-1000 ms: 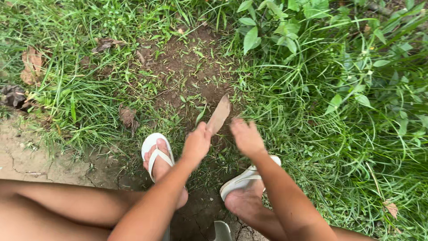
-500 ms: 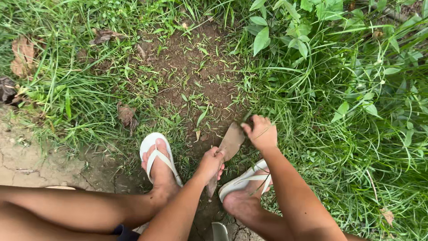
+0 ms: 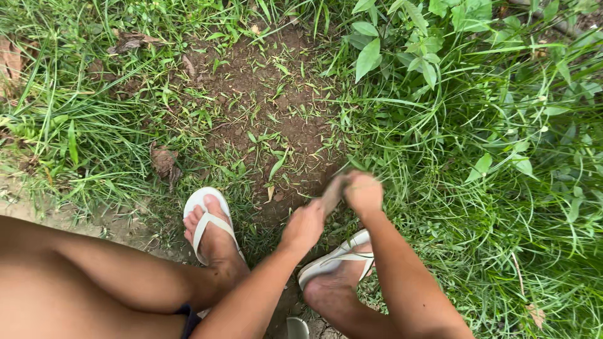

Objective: The person clears grass and weeds from a patch of dirt using a small hand tool and their hands.

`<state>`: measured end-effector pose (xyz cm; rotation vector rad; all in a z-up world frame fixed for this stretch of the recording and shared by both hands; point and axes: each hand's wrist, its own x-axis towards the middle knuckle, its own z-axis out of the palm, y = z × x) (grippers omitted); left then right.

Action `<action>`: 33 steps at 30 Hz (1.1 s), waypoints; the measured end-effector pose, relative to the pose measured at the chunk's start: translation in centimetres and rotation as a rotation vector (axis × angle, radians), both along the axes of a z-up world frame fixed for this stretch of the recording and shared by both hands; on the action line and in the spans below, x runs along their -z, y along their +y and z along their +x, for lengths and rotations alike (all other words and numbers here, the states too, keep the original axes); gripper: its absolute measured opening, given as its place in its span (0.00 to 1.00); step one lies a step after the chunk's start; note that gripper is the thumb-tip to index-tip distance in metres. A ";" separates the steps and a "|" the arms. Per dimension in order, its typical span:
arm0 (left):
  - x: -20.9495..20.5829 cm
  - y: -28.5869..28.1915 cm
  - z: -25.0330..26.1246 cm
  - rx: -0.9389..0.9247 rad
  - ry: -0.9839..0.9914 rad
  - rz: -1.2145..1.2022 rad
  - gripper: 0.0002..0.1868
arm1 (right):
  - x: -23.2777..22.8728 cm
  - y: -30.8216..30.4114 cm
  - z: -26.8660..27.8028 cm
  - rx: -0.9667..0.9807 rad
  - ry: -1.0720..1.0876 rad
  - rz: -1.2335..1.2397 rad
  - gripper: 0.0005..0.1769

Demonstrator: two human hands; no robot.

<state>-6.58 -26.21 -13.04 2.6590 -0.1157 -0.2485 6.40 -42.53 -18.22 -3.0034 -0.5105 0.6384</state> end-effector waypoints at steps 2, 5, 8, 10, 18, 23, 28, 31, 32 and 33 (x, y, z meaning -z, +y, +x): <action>-0.2 0.2 1.8 -0.100 0.140 -0.098 0.08 | -0.6 -1.7 -0.2 0.331 0.000 0.163 0.15; -2.1 -1.2 2.6 -0.207 0.357 -0.230 0.12 | -2.0 -2.9 -1.4 0.279 -0.043 0.189 0.17; -2.4 0.6 2.1 -0.254 0.354 -0.302 0.13 | -3.4 -2.2 -2.0 0.184 -0.297 0.375 0.12; -3.2 1.8 0.5 -0.302 0.303 -0.365 0.13 | -4.9 -1.9 -3.0 0.177 -0.292 0.397 0.11; -6.0 5.7 -0.3 -0.779 0.830 -0.905 0.15 | -4.1 3.3 -1.5 -0.441 -0.423 0.176 0.22; -5.0 5.5 0.2 -0.749 0.866 -0.912 0.13 | 1.0 3.3 1.0 -0.199 -0.143 -0.301 0.14; -4.7 4.9 0.8 -0.756 0.907 -0.921 0.13 | 2.8 1.7 1.0 -0.188 -0.099 -0.363 0.11; -4.9 4.5 1.5 -0.774 0.921 -0.899 0.13 | 0.3 2.3 0.6 -0.123 -0.085 -0.261 0.16; -4.8 4.7 1.9 -0.770 0.943 -0.880 0.13 | -0.8 2.8 0.5 -0.039 -0.086 -0.162 0.24; -4.7 4.6 1.9 -0.767 0.973 -0.863 0.13 | -1.8 3.3 0.4 -0.039 -0.083 -0.165 0.24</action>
